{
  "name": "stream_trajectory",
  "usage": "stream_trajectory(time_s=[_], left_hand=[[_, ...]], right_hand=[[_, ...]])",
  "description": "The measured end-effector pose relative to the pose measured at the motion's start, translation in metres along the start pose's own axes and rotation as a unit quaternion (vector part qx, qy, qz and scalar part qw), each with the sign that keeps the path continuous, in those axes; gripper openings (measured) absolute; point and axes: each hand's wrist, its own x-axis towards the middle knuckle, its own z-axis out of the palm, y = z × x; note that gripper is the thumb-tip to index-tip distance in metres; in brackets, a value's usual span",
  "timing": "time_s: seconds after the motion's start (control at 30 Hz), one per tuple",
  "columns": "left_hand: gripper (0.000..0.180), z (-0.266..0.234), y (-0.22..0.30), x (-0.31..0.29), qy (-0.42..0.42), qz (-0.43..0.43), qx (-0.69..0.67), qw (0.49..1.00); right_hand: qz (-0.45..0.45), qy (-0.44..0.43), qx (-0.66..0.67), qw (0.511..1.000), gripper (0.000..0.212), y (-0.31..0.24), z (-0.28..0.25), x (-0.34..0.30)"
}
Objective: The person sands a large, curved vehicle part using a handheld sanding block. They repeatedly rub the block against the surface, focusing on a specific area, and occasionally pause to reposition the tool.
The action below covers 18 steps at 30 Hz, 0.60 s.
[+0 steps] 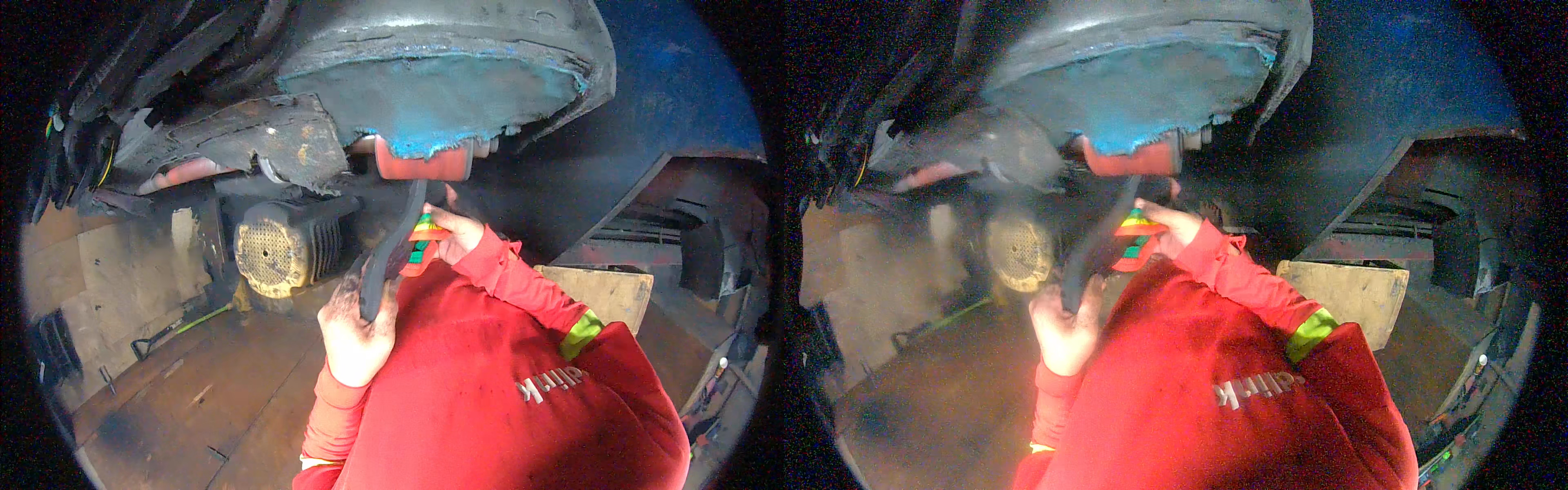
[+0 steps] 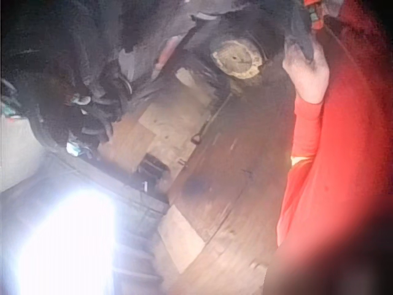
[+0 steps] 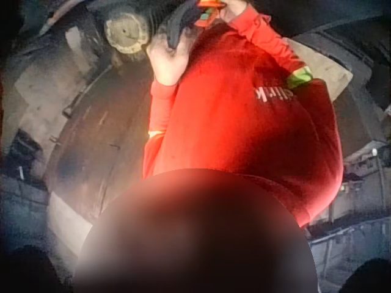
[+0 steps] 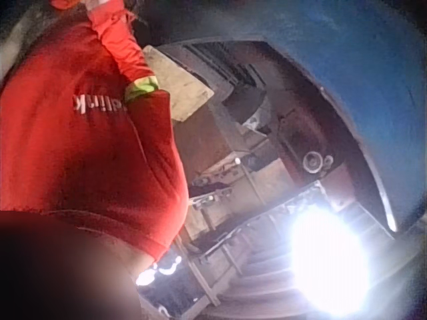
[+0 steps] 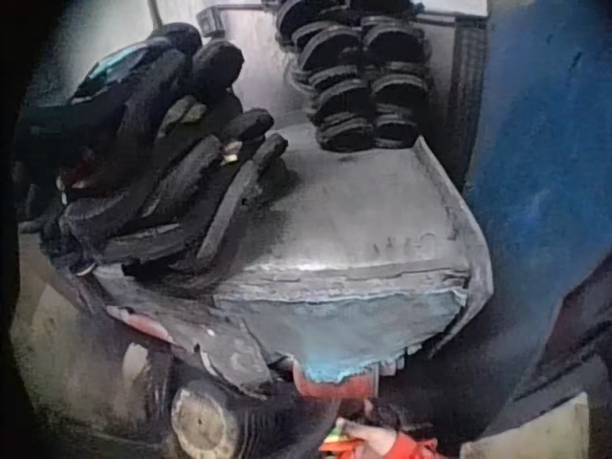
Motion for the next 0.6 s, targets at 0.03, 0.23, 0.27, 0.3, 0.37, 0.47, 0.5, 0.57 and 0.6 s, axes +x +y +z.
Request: stream_trajectory(time_s=[0.03,0.23,0.27,0.3,0.37,0.47,0.5,0.57,0.6], left_hand=[[0.013,-0.004,0.004,-0.005,-0.015,-0.022,0.037,0.999],[0.019,0.022,0.006,0.031,-0.019,0.072,0.024,0.997],[0.018,0.033,0.000,0.044,-0.044,0.056,0.009,0.997],[0.020,0.035,-0.004,0.040,-0.029,0.062,0.002,0.998],[0.025,0.039,-0.017,0.031,-0.011,0.044,0.005,0.999],[0.036,0.021,-0.029,-0.018,-0.057,0.025,0.027,0.998],[0.040,0.015,-0.032,-0.032,-0.082,0.013,-0.007,0.996],[0.049,0.007,-0.039,-0.045,-0.151,-0.038,-0.022,0.988],[0.055,0.007,-0.044,-0.042,-0.165,-0.071,-0.071,0.981]], right_hand=[[0.020,0.062,-0.019,0.998,0.044,0.003,0.001,-0.003],[0.019,-0.015,0.034,0.999,0.037,-0.016,-0.010,0.012],[0.013,0.023,0.023,0.999,0.035,-0.020,-0.014,0.016],[0.010,0.017,0.013,1.000,0.034,-0.023,-0.017,0.020],[0.010,0.020,0.012,1.000,0.032,-0.022,-0.025,0.020],[0.021,-0.033,0.018,0.999,0.035,-0.008,-0.033,0.009],[0.000,-0.025,-0.023,0.999,0.036,-0.003,-0.034,0.005],[-0.066,0.003,-0.094,0.993,0.057,0.008,-0.034,0.005],[-0.097,0.021,-0.131,0.986,0.069,0.012,-0.033,0.007]])
